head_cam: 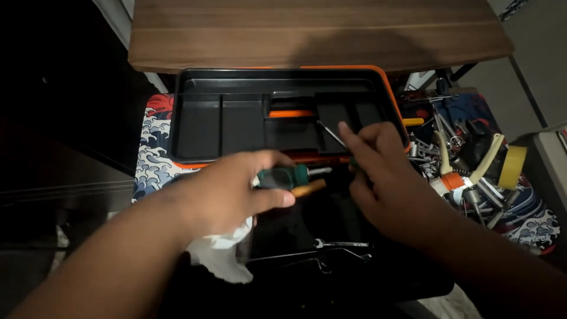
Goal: Organizing and cleaning various hand tools like wrenches and screwdrivers inside a toolbox.
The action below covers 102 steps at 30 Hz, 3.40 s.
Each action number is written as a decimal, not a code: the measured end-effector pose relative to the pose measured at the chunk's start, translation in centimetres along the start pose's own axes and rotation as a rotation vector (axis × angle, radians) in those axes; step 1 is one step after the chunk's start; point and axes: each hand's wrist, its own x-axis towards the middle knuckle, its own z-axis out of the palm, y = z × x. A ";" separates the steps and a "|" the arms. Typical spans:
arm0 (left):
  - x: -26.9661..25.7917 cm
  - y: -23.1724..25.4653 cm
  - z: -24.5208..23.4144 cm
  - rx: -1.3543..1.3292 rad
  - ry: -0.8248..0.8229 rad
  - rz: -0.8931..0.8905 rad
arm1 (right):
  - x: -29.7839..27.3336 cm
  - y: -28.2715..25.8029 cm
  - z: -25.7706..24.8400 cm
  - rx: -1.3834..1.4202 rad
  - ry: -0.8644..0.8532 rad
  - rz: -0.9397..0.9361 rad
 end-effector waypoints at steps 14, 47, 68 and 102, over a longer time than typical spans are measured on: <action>5.0 2.8 -4.9 0.368 0.316 0.106 | 6.9 3.9 -4.0 -0.009 -0.057 0.072; 7.6 2.1 -8.1 0.497 0.540 0.024 | 12.3 10.9 -1.3 -0.333 0.030 -0.024; 11.5 0.8 -9.6 0.225 0.365 0.053 | 10.5 10.3 -1.8 -0.179 -0.039 0.252; 13.5 -0.2 -9.9 -0.038 0.305 0.141 | 9.7 9.0 -1.5 -0.331 0.087 0.175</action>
